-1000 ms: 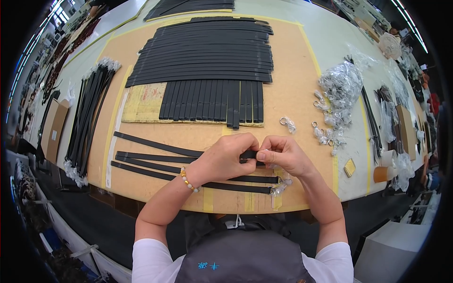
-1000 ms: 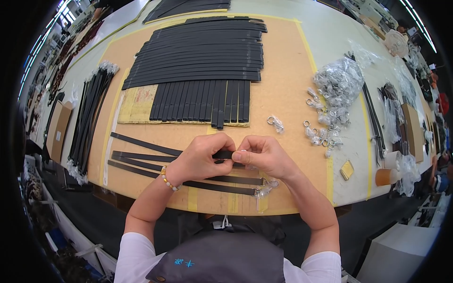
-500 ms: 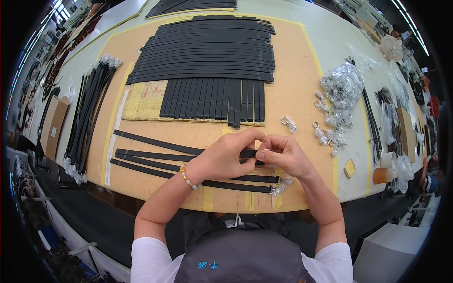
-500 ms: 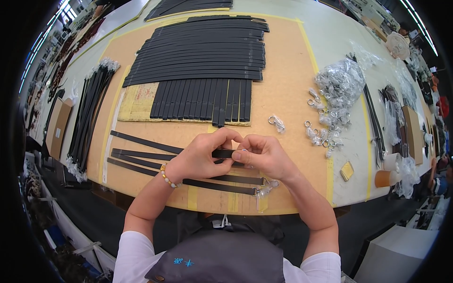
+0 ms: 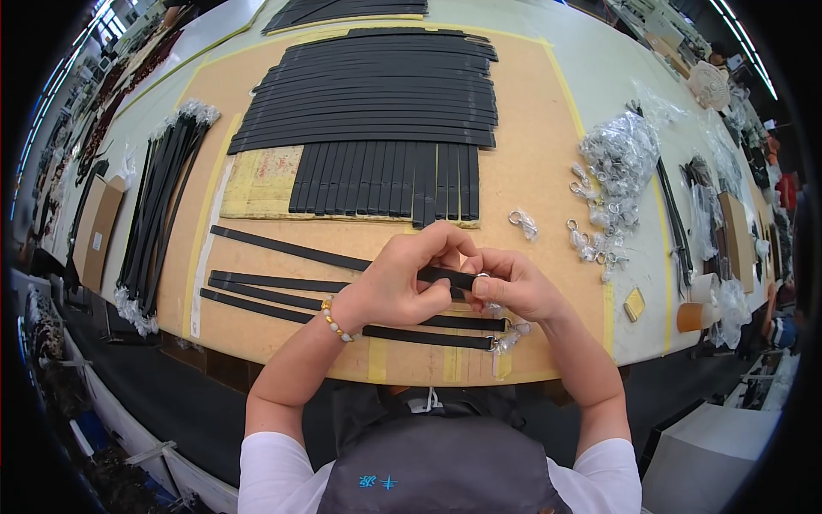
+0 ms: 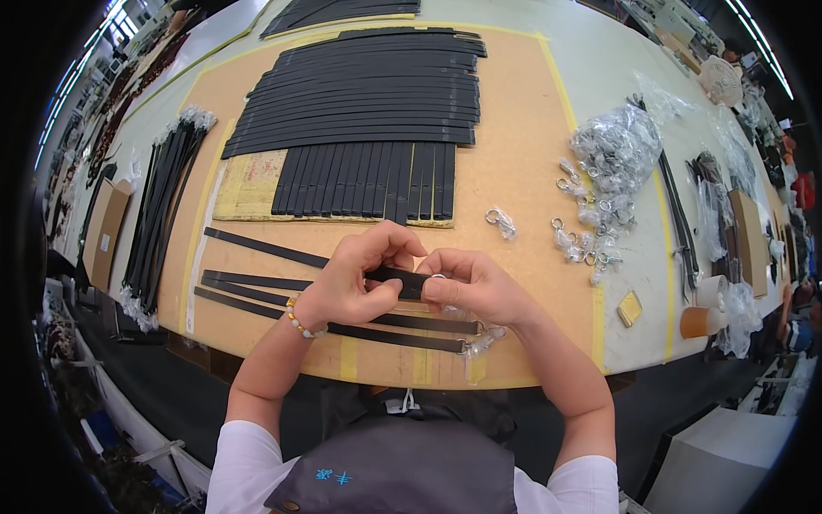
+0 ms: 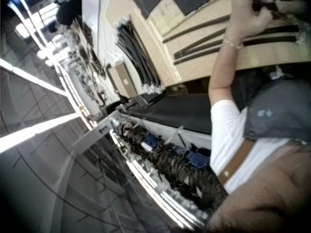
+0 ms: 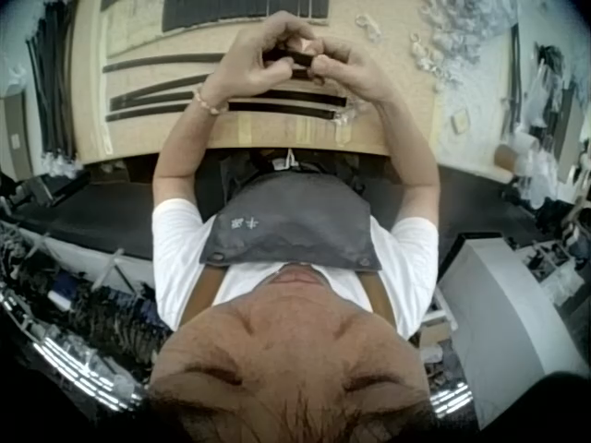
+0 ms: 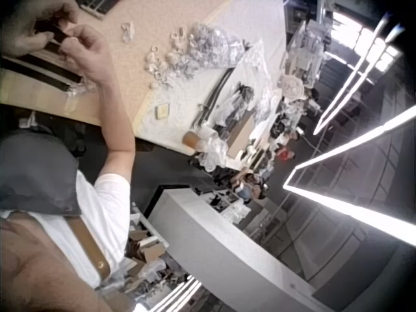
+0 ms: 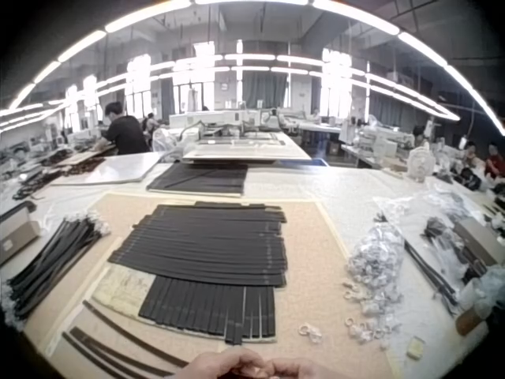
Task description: Attaching metal clips and rings to black leather-like straps at a workshop table.
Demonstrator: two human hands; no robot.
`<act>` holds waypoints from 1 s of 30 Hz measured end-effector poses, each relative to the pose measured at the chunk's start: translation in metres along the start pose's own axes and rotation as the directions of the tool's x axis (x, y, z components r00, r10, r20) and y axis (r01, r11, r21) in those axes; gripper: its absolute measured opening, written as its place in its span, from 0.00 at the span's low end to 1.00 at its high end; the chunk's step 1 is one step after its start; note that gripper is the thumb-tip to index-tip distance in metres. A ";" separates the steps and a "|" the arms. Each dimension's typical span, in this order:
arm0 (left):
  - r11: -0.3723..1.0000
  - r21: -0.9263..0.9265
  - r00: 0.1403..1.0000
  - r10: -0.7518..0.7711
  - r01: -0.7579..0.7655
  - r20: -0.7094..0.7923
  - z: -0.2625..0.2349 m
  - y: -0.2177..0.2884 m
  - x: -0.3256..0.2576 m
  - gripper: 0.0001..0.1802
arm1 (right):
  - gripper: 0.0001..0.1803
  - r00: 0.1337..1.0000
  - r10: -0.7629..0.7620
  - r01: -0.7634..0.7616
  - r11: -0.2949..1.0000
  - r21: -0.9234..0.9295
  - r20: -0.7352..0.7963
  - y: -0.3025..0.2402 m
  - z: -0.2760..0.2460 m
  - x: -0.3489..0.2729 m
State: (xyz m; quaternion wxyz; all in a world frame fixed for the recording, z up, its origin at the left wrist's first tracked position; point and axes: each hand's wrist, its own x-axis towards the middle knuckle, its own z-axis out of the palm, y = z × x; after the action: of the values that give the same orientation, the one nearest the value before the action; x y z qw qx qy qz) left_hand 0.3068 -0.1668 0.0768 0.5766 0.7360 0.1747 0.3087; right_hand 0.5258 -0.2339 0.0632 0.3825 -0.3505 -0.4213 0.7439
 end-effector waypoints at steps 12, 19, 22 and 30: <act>0.993 0.096 0.993 -0.078 0.070 0.084 -0.001 -0.002 0.005 0.21 | 0.09 0.970 -0.229 0.178 0.895 -0.409 -0.080 0.018 -0.004 0.005; 0.983 0.181 0.998 0.005 -0.017 0.069 0.012 -0.030 0.008 0.09 | 0.15 0.991 -0.042 -0.033 0.834 -0.551 -0.123 -0.014 -0.057 0.016; 0.961 0.273 0.993 -0.079 0.052 0.088 0.019 -0.040 0.005 0.08 | 0.17 0.794 -0.294 0.017 0.886 -0.464 -0.533 -0.029 -0.073 0.059; 0.841 0.515 0.986 0.157 -0.165 0.060 0.030 -0.051 0.006 0.04 | 0.16 0.599 -0.370 -0.246 0.759 -0.603 -0.710 -0.040 -0.131 0.127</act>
State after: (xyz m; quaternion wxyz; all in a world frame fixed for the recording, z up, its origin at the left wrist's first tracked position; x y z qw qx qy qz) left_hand 0.3357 -0.1716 0.0248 0.3308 0.8782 0.1846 0.2921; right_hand 0.5885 -0.0627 0.0208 0.4104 -0.7373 -0.4468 0.2974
